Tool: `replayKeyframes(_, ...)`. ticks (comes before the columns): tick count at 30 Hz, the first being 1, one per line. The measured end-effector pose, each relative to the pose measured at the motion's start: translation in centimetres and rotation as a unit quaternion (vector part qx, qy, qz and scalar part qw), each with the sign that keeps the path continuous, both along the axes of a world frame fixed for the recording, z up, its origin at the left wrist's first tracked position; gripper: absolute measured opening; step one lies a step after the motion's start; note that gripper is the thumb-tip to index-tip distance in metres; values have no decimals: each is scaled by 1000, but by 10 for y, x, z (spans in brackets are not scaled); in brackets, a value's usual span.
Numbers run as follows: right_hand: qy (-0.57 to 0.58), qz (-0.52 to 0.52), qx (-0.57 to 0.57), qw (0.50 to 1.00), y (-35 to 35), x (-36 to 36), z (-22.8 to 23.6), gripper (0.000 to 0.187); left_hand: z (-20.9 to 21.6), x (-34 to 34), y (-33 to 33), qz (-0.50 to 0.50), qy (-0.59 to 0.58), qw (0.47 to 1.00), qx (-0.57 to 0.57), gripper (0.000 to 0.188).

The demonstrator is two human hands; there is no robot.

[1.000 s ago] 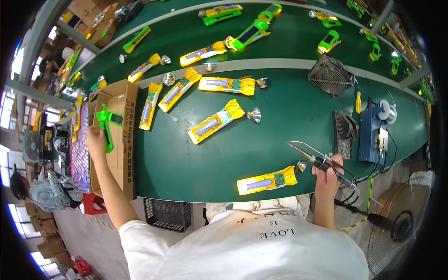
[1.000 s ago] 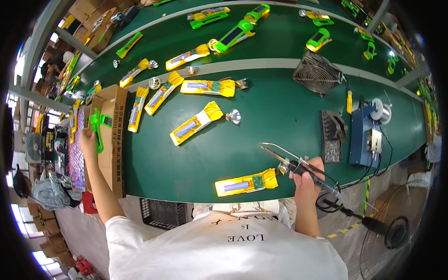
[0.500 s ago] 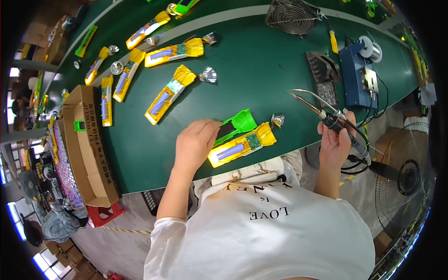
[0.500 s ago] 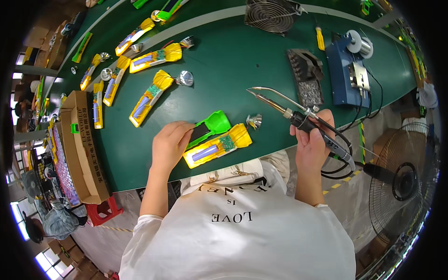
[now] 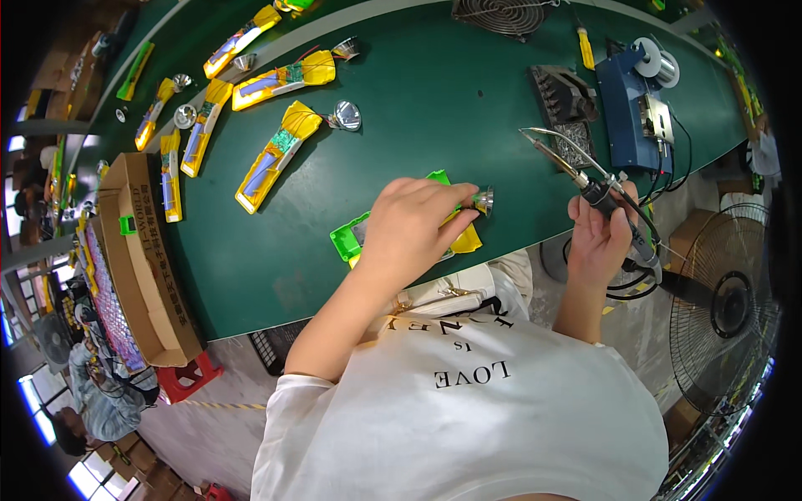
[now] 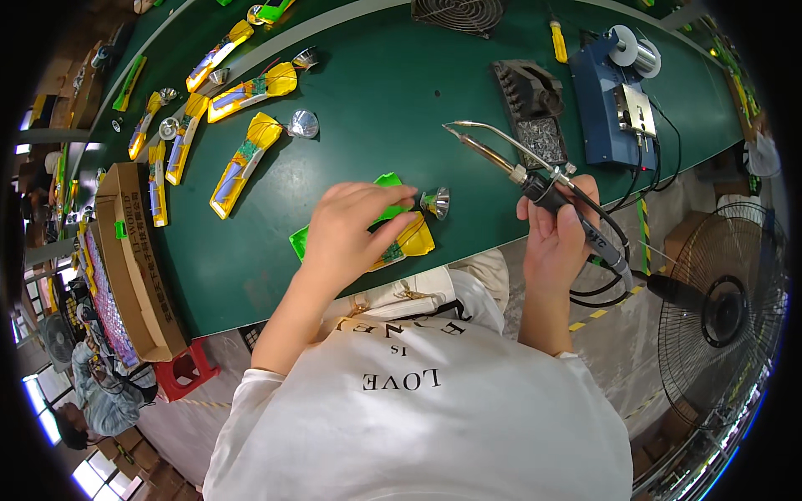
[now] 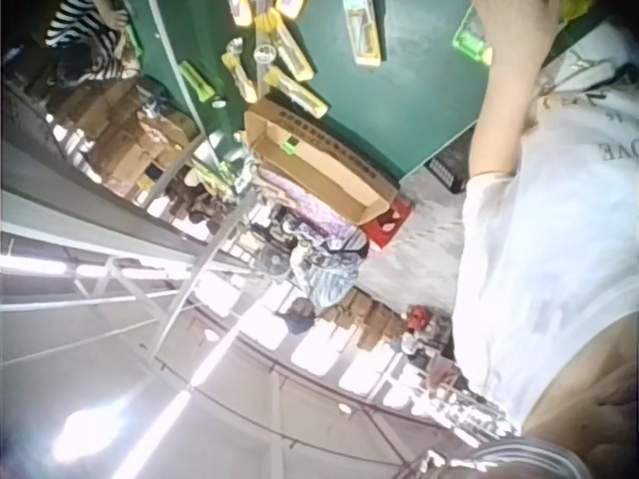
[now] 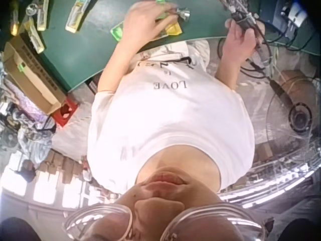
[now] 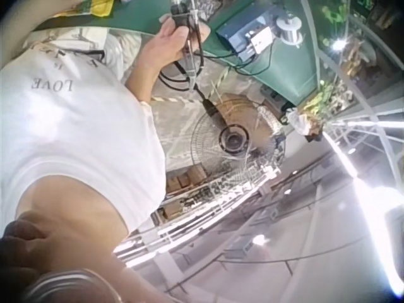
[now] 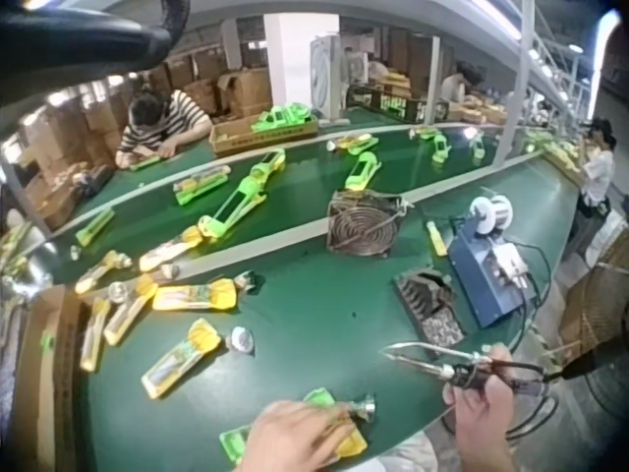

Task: The person solders wires inside flashlight casings using a soldering iron and places the assembled flashlights onto a conveyor belt by hand.

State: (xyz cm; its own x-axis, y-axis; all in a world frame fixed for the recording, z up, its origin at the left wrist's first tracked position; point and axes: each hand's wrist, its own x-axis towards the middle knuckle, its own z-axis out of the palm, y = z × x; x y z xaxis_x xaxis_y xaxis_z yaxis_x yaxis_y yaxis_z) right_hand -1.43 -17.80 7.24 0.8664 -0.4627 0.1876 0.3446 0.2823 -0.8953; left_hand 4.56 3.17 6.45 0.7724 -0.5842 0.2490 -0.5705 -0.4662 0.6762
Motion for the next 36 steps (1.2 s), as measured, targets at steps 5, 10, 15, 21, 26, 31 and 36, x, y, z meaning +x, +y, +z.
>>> replayKeyframes(5, 4, 17, -5, 1000, -2, -1, -3, 21, -8, -12, -11, 62, 34, 995, -66, 21)
replayKeyframes(10, 8, 15, 17, 1000, 3, 3, -4, 18, -11, -14, -17, 40, 77, 995, -57, 11)
replayKeyframes(15, 31, 61, 14, 998, 2, 3, -2, 10, 1, -30, 20, 86, 33, 994, -52, 10)
replayKeyframes(21, 225, 170, -26, 959, 23, 14, -2, 18, -18, -67, 58, 245, 116, 958, -89, 14)
replayKeyframes(26, 237, 205, -12, 950, 51, 23, -10, 26, -20, -78, 60, 399, 240, 867, -175, 11)
replayKeyframes(31, 220, 233, 31, 947, 55, 33, -20, 25, -25, -73, 79, 341, 6, 940, 15, 9)
replayKeyframes(36, 175, 218, -39, 959, 72, 35, -14, 18, -25, -63, 88, 311, -26, 944, 111, 5)
